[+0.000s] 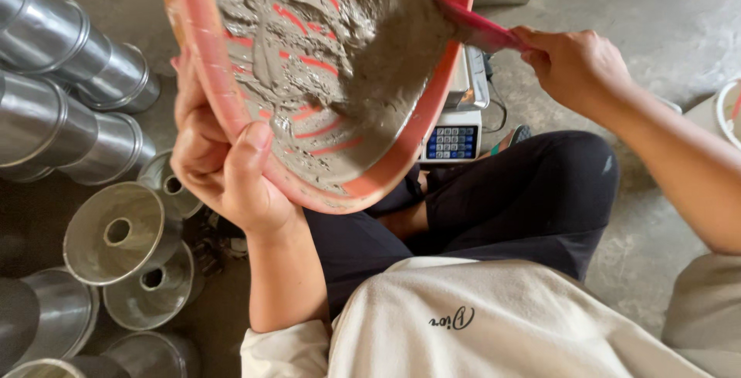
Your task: The person scoops a grey paste from a large pink bucket into a metal tray on a digital scale using a white spatula. They level the paste to reach a target weight, then transfer the portioned paste into a metal mold. The person repeats this process multiple times.
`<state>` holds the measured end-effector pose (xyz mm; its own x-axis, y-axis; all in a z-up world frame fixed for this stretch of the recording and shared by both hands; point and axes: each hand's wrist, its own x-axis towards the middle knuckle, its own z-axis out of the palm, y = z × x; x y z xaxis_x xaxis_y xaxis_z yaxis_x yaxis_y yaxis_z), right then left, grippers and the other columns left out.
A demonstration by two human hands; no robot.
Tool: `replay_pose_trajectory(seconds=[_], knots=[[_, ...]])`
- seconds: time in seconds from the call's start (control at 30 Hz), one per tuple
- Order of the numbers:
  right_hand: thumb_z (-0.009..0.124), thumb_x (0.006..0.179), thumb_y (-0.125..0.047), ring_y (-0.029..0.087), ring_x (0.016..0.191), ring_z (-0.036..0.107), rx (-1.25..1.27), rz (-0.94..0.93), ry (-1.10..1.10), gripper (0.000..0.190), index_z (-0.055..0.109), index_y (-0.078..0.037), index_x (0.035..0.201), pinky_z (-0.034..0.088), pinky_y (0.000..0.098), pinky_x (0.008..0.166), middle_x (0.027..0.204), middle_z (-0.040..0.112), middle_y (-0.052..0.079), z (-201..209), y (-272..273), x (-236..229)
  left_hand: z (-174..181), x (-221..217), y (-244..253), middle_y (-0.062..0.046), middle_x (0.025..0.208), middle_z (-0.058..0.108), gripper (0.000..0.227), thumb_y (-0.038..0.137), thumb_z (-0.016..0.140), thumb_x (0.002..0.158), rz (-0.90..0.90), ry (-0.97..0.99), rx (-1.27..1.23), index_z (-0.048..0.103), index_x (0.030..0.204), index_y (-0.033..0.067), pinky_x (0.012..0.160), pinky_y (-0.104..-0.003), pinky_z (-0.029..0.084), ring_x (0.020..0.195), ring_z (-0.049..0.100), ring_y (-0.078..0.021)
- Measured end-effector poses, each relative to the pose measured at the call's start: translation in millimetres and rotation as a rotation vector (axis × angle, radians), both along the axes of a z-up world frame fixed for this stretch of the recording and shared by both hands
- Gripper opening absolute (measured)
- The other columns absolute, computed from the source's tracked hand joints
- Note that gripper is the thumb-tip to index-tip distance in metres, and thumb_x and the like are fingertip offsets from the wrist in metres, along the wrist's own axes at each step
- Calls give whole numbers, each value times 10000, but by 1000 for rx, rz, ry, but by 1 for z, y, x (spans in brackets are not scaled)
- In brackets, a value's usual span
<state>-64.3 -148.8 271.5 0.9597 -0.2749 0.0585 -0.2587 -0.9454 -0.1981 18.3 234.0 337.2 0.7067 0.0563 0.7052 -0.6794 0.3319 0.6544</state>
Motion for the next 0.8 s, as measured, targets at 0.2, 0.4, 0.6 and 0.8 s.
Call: replay_pose_trajectory(seconds=[0.2,0.4,0.6,0.8], knots=[[584,1052,-254,139,597,573,460,99,166,336,693,-204,1367,481,341,570,779,725,63,-18,10,3,8,1,6,-209,1332,664,272,133,665,800,-7,-38,-56,501,685,-51,1166,-444,318,1274,534,-279],[584,991,-312,115,470,510,730,107,517,429,596,-255,1416,461,295,458,686,701,42,-22,45,9,13,5,12,-230,1313,682,281,160,639,784,4,-80,-5,512,667,-60,1142,-424,338,1236,551,-290],[553,963,-296,77,499,497,1074,177,670,450,637,-199,1395,431,260,426,683,625,27,1,89,-2,10,9,9,-224,1307,676,275,173,670,794,-11,-69,-44,542,708,-54,1129,-436,346,1248,539,-298],[560,992,-227,81,495,485,1473,83,766,331,707,-25,1208,393,250,412,685,593,55,35,125,-15,0,13,11,-191,1351,668,280,183,695,822,-32,-76,-46,579,739,-58,1173,-441,303,1304,530,-279]])
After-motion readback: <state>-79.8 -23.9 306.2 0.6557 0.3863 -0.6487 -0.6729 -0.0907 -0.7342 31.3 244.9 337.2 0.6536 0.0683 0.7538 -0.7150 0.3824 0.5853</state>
